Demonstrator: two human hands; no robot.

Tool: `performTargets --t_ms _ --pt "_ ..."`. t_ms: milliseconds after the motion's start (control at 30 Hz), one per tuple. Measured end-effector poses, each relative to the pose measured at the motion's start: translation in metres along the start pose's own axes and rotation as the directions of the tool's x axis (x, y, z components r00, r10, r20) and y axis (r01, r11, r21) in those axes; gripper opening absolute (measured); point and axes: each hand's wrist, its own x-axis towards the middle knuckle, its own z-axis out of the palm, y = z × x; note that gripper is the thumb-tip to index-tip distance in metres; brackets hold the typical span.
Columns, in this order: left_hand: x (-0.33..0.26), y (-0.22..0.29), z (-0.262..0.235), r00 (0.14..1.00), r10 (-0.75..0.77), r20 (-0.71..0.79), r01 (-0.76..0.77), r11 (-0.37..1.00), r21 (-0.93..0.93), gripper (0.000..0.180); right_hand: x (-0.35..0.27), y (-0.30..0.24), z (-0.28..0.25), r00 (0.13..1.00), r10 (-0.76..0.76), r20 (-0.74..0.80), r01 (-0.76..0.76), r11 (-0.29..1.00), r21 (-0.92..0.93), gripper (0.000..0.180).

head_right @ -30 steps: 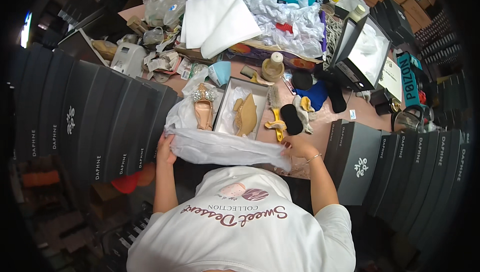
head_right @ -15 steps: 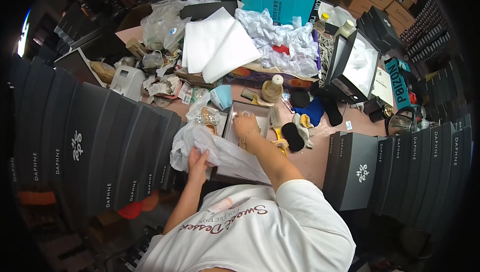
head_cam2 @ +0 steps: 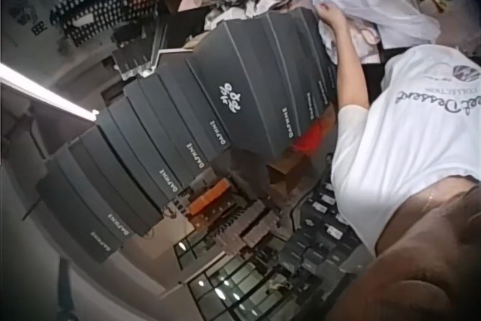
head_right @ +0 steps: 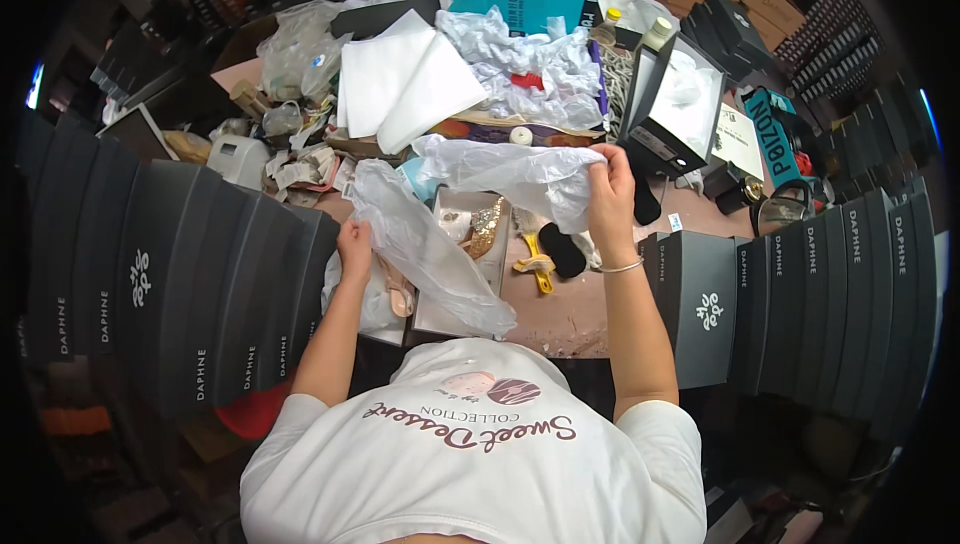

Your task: Wrapping and placing a pair of high-heeled shoes into a shoebox.

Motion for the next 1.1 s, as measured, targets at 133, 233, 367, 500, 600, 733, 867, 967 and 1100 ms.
performTargets --t_ms 133,233,367,500,600,733,867,967,1100 --pt "-0.048 0.056 0.035 0.74 0.63 -0.234 -0.429 0.711 0.557 0.046 -0.059 0.049 -0.014 0.937 0.346 -0.051 -0.303 0.876 0.375 0.023" --pt "-0.117 0.082 0.05 0.945 0.251 0.209 -0.237 0.968 -0.088 0.068 -0.116 0.078 0.001 0.853 0.518 0.056 -0.471 0.72 0.509 0.023" --pt "-0.116 0.089 0.095 0.745 -0.243 0.621 0.598 0.656 -0.461 0.049 -0.158 0.106 0.026 0.755 0.613 0.231 -0.652 0.667 0.36 0.021" --pt "-0.079 0.04 0.108 0.72 -0.334 0.609 0.688 0.462 -0.56 0.04 -0.162 0.126 0.009 0.891 0.404 0.209 -0.402 0.914 -0.053 0.031" --pt "-0.084 0.035 0.104 0.756 -0.412 0.508 0.654 0.516 -0.554 0.028 -0.14 0.081 0.019 0.947 -0.018 0.322 0.169 0.878 -0.448 0.046" --pt "-0.1 0.047 0.107 0.805 -0.454 0.382 0.593 0.601 -0.536 0.022 -0.129 0.036 0.063 0.785 0.058 0.617 0.422 0.679 -0.601 0.061" --pt "-0.097 0.048 0.096 0.806 -0.409 0.427 0.592 0.555 -0.584 0.024 -0.135 0.075 0.079 0.627 0.443 0.642 0.05 0.799 -0.6 0.054" --pt "-0.095 0.044 0.091 0.796 -0.4 0.454 0.605 0.544 -0.581 0.027 -0.142 0.102 0.08 0.547 0.445 0.709 0.029 0.836 -0.548 0.033" --pt "-0.083 0.032 0.104 0.707 -0.496 0.504 0.701 0.402 -0.588 0.027 -0.147 0.076 0.085 0.599 0.242 0.763 0.444 0.692 -0.569 0.011"
